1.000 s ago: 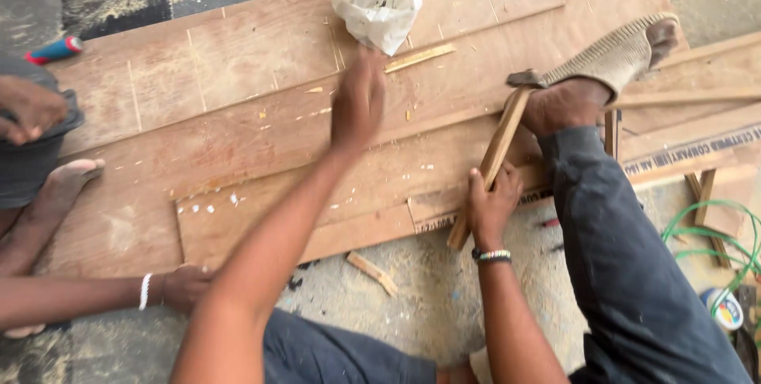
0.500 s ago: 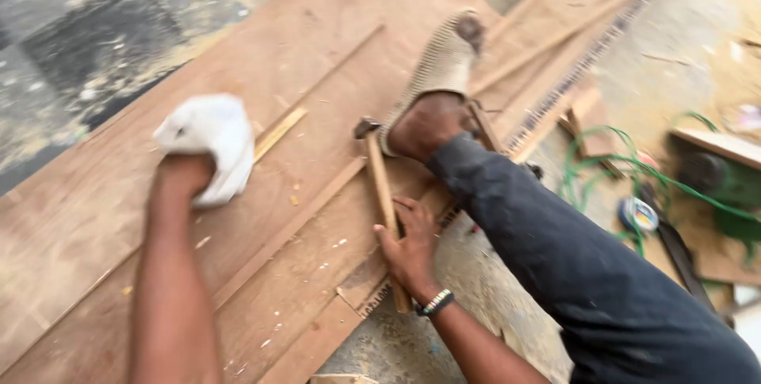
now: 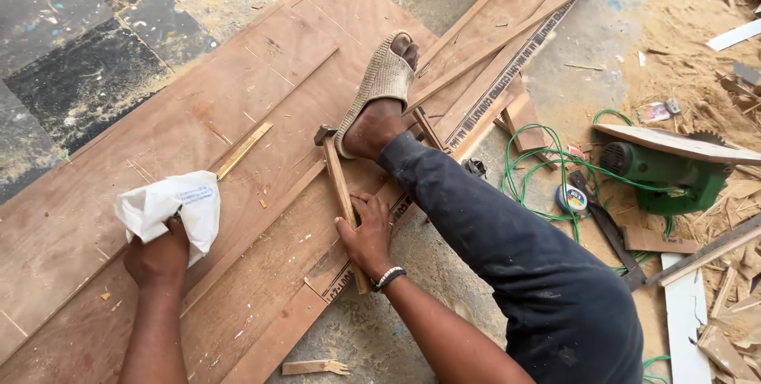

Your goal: Assembling wooden furniture by scraping wood strips, aligning pieces, and hammering nails into plywood boards.

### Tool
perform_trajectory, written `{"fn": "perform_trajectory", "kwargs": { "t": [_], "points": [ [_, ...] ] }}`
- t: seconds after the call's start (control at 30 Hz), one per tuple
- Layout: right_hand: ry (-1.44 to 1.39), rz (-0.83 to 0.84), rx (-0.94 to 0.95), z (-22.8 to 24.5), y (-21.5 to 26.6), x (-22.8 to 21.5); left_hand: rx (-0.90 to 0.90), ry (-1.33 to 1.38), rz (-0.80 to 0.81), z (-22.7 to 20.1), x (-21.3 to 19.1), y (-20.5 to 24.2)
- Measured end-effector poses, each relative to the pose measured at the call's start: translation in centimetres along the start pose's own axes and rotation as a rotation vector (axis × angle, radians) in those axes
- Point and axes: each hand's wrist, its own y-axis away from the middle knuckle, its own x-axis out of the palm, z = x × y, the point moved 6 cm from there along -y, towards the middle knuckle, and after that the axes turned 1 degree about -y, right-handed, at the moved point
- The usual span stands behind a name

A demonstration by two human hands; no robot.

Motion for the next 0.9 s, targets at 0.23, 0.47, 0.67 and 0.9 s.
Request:
{"fn": "perform_trajectory", "kwargs": {
  "t": [0.23,0.47,0.67,0.9],
  "points": [
    [0.163,-0.050,-0.099,-6.6,-0.3,5.1,-0.217,0.960,-0.275,2.4,-8.5,8.4],
    [0.184,0.150,-0.291,-6.1,-2.1,3.5,-0.278,0.982,-0.469,11.6,-10.2,21.9],
    [-0.317,0.418,0.039,-0.4,1.0,-0.1,-0.206,0.533,-0.507,15.4,-11.6,23.5],
    [-0.513,0.864,0.168,7.7,11.6,-0.2,-0.144,0.490,-0.527,17.2,-8.8,21.7]
  ]
}}
